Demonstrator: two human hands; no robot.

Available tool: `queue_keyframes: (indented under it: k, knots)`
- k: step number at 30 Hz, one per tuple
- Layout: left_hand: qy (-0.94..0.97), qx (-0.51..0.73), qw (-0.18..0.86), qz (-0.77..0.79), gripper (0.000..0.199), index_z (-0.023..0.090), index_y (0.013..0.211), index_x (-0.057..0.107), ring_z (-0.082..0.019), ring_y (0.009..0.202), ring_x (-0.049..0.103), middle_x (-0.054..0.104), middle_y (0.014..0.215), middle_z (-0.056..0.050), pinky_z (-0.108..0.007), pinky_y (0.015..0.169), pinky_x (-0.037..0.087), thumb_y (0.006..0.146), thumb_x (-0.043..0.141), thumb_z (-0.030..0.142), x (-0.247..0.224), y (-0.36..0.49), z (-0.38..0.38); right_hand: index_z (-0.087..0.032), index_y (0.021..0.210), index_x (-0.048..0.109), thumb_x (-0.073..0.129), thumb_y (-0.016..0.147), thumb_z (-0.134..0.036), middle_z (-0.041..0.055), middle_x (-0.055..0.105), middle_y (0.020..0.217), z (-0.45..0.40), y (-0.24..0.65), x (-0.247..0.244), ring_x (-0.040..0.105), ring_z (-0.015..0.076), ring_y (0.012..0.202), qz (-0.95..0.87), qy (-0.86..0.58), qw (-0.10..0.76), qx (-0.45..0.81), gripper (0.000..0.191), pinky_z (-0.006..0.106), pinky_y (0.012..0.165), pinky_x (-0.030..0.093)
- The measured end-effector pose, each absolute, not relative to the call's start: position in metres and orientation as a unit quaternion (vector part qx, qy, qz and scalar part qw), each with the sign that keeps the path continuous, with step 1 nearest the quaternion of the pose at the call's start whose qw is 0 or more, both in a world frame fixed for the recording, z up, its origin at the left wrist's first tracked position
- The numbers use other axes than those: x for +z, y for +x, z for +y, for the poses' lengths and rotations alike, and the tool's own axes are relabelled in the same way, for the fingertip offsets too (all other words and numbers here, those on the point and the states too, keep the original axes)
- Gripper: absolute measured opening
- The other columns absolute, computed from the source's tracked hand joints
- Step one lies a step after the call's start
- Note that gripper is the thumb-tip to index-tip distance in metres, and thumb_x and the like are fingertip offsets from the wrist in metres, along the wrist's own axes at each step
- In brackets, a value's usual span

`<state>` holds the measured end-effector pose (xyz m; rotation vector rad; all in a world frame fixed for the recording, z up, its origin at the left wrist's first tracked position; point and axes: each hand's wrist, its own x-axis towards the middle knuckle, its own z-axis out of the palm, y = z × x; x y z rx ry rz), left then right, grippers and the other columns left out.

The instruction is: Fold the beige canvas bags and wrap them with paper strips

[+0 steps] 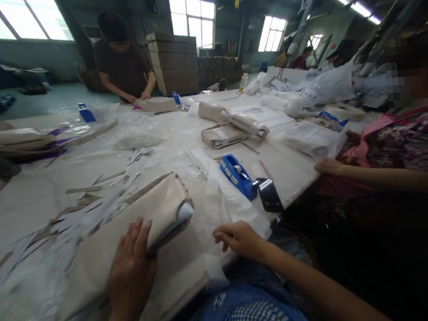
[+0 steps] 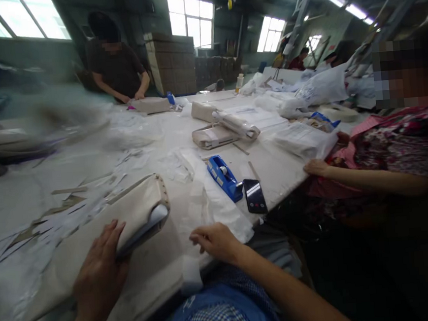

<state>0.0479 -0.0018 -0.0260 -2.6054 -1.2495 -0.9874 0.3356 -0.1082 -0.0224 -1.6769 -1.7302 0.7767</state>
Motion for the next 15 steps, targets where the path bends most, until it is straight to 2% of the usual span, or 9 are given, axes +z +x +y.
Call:
queue_keyframes:
  k: [2, 4, 6, 9, 12, 15]
  knots:
    - [-0.850, -0.324, 0.044, -0.412, 0.068, 0.025, 0.153, 0.029, -0.028, 0.142, 0.041, 0.039, 0.156, -0.010, -0.049, 0.119, 0.035, 0.090, 0.051, 0.017, -0.023, 0.049, -0.002, -0.019, 0.120, 0.069, 0.046, 0.102, -0.036, 0.0101, 0.075, 0.113, -0.091, 0.334, -0.035, 0.071, 0.0229, 0.102, -0.621, -0.697, 0.318, 0.164, 0.034, 0.036, 0.095, 0.053]
    - [-0.849, -0.324, 0.044, -0.415, 0.070, 0.025, 0.153, 0.029, -0.028, 0.142, 0.040, 0.039, 0.156, -0.009, -0.049, 0.119, 0.035, 0.088, 0.051, 0.014, -0.022, 0.050, -0.003, -0.011, 0.136, 0.058, 0.055, 0.098, -0.038, 0.0200, 0.057, 0.141, -0.070, 0.329, -0.053, 0.052, 0.0321, 0.134, -0.626, -0.724, 0.279, 0.072, 0.047, 0.049, 0.113, 0.039]
    - [-0.847, -0.325, 0.045, -0.418, 0.073, 0.025, 0.154, 0.028, -0.028, 0.142, 0.040, 0.039, 0.156, -0.009, -0.049, 0.118, 0.036, 0.086, 0.051, 0.012, -0.022, 0.050, -0.002, -0.004, 0.143, 0.049, 0.063, 0.092, -0.047, 0.0262, 0.041, 0.152, -0.052, 0.319, -0.072, 0.034, 0.0385, 0.145, -0.657, -0.721, 0.211, 0.062, 0.068, 0.057, 0.119, 0.026]
    - [-0.843, -0.327, 0.048, -0.424, 0.075, 0.026, 0.154, 0.028, -0.028, 0.142, 0.041, 0.039, 0.156, -0.008, -0.049, 0.118, 0.036, 0.084, 0.050, 0.009, -0.023, 0.052, -0.001, -0.004, 0.142, 0.049, 0.063, 0.088, -0.057, 0.0258, 0.042, 0.152, -0.038, 0.299, -0.089, 0.033, 0.0377, 0.146, -0.731, -0.653, 0.172, 0.100, 0.077, 0.055, 0.120, 0.025]
    - [-0.844, -0.321, 0.050, -0.426, 0.076, 0.027, 0.154, 0.027, -0.028, 0.142, 0.040, 0.039, 0.156, -0.008, -0.049, 0.118, 0.036, 0.083, 0.049, 0.008, -0.025, 0.054, -0.002, -0.012, 0.134, 0.057, 0.060, 0.092, -0.054, 0.0164, 0.059, 0.138, -0.033, 0.286, -0.089, 0.047, 0.0282, 0.136, -0.819, -0.523, 0.200, 0.125, 0.059, 0.045, 0.121, 0.027]
    - [-0.848, -0.307, 0.047, -0.429, 0.076, 0.026, 0.154, 0.026, -0.027, 0.144, 0.038, 0.038, 0.157, -0.009, -0.049, 0.118, 0.035, 0.084, 0.049, 0.008, -0.027, 0.056, -0.003, -0.014, 0.115, 0.067, 0.056, 0.096, -0.048, 0.0138, 0.069, 0.116, -0.026, 0.283, -0.087, 0.056, 0.0262, 0.124, -0.818, -0.516, 0.232, 0.100, 0.041, 0.046, 0.121, 0.026]
